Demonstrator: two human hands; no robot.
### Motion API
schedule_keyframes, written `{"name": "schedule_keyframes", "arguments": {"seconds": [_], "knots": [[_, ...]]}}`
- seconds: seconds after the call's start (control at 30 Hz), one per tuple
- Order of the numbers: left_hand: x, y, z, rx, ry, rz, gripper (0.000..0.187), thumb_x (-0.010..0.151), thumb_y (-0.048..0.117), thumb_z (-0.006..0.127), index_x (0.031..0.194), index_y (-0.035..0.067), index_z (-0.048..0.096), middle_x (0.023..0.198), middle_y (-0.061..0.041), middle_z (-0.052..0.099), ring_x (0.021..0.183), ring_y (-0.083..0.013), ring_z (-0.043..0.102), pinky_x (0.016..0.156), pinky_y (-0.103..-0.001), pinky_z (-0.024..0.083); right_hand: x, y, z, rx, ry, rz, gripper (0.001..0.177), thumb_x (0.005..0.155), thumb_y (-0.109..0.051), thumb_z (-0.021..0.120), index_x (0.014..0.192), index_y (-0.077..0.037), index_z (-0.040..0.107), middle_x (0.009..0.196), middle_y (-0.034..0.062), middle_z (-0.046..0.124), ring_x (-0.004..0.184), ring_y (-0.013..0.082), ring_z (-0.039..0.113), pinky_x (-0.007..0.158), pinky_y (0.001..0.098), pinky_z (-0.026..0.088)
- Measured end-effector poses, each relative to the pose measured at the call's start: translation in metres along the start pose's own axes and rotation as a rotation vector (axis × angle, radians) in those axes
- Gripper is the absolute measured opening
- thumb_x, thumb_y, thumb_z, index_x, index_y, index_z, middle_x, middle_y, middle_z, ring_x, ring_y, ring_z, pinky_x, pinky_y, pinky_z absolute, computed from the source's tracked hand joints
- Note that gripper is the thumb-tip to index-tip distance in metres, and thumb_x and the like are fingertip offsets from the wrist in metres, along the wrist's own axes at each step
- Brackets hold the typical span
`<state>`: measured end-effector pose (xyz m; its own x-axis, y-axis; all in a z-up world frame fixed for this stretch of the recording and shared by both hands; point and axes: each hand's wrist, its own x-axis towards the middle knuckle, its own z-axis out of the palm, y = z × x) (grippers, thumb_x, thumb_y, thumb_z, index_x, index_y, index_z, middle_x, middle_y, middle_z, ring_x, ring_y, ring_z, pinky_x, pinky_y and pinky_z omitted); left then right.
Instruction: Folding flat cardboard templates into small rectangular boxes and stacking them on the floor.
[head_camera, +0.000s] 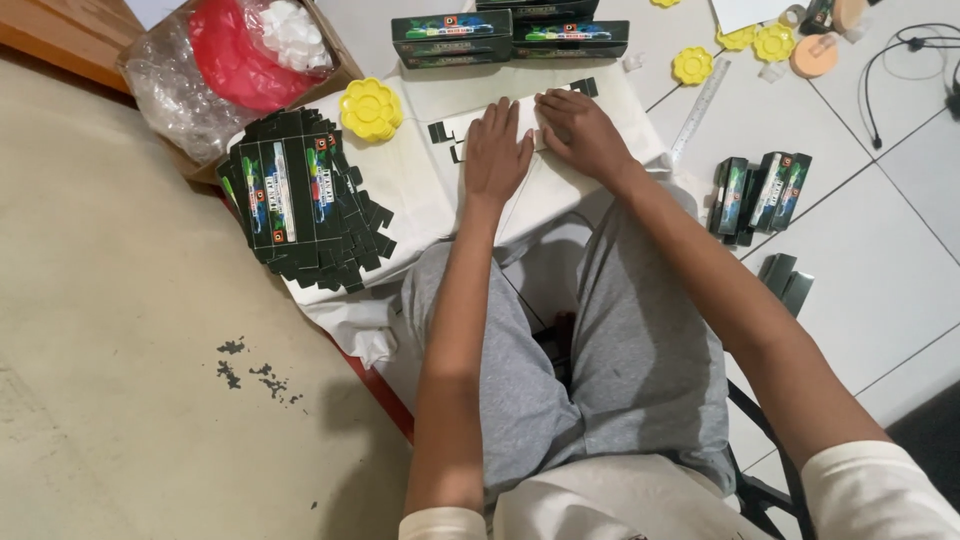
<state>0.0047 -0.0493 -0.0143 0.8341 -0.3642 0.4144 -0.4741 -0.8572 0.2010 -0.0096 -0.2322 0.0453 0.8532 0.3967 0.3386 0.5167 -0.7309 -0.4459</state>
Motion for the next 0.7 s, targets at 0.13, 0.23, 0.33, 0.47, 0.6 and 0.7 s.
{"name": "schedule_keyframes", "arguments": {"seconds": [0.13,0.23,0.33,0.47,0.6,0.7], "knots": [[-0.006,-0.003,0.0,-0.093,-0.023,-0.049,0.05,0.1,0.032,0.055,0.135,-0.003,0.06,0.143,-0.016,0.057,0.132,-0.0301,0.054,0.107,-0.04,0.042,0.002,-0.004,-0.003,0.037,0.023,-0.015,0.036,0.091,-0.003,0.064,0.122,0.012,0.072,0.133,0.0191,0.07,0.129,0.0339,0.061,0.11,0.0413,0.046],[-0.009,-0.006,-0.002,-0.124,-0.023,-0.074,0.049,0.099,0.032,0.057,0.132,-0.003,0.057,0.142,-0.019,0.054,0.131,-0.0346,0.053,0.107,-0.044,0.043,0.002,-0.003,-0.001,0.004,0.008,0.012,0.036,0.094,-0.004,0.064,0.125,0.011,0.072,0.134,0.019,0.07,0.13,0.0325,0.061,0.114,0.0414,0.043],[-0.011,-0.011,-0.01,-0.076,-0.015,-0.091,0.047,0.099,0.034,0.057,0.131,-0.001,0.059,0.137,-0.017,0.058,0.124,-0.0322,0.055,0.102,-0.043,0.046,0.0,-0.003,0.0,0.008,0.012,0.012,0.037,0.092,-0.004,0.066,0.126,0.011,0.072,0.134,0.0193,0.07,0.131,0.0337,0.06,0.112,0.0417,0.045],[-0.012,-0.016,-0.016,-0.067,0.022,-0.136,0.044,0.093,0.03,0.062,0.12,-0.005,0.064,0.124,-0.017,0.061,0.116,-0.0317,0.058,0.098,-0.04,0.049,0.0,-0.001,0.002,0.009,0.018,0.027,0.035,0.093,-0.004,0.065,0.125,0.009,0.072,0.134,0.0176,0.071,0.131,0.0314,0.06,0.114,0.0408,0.043],[-0.018,-0.03,-0.011,0.048,-0.053,-0.217,0.046,0.094,0.03,0.061,0.123,-0.006,0.062,0.13,-0.019,0.062,0.119,-0.0311,0.058,0.096,-0.04,0.052,0.0,-0.003,0.0,0.019,0.013,0.044,0.033,0.095,-0.004,0.065,0.124,0.009,0.073,0.133,0.0177,0.071,0.131,0.0318,0.061,0.113,0.0411,0.045],[-0.021,-0.041,-0.02,0.094,-0.047,-0.141,0.042,0.091,0.024,0.063,0.123,-0.002,0.064,0.122,-0.018,0.059,0.108,-0.0303,0.054,0.094,-0.039,0.048,0.001,-0.001,0.002,-0.007,0.032,0.015,0.033,0.095,-0.005,0.064,0.124,0.009,0.073,0.131,0.017,0.072,0.13,0.0303,0.062,0.113,0.0398,0.045]]}}
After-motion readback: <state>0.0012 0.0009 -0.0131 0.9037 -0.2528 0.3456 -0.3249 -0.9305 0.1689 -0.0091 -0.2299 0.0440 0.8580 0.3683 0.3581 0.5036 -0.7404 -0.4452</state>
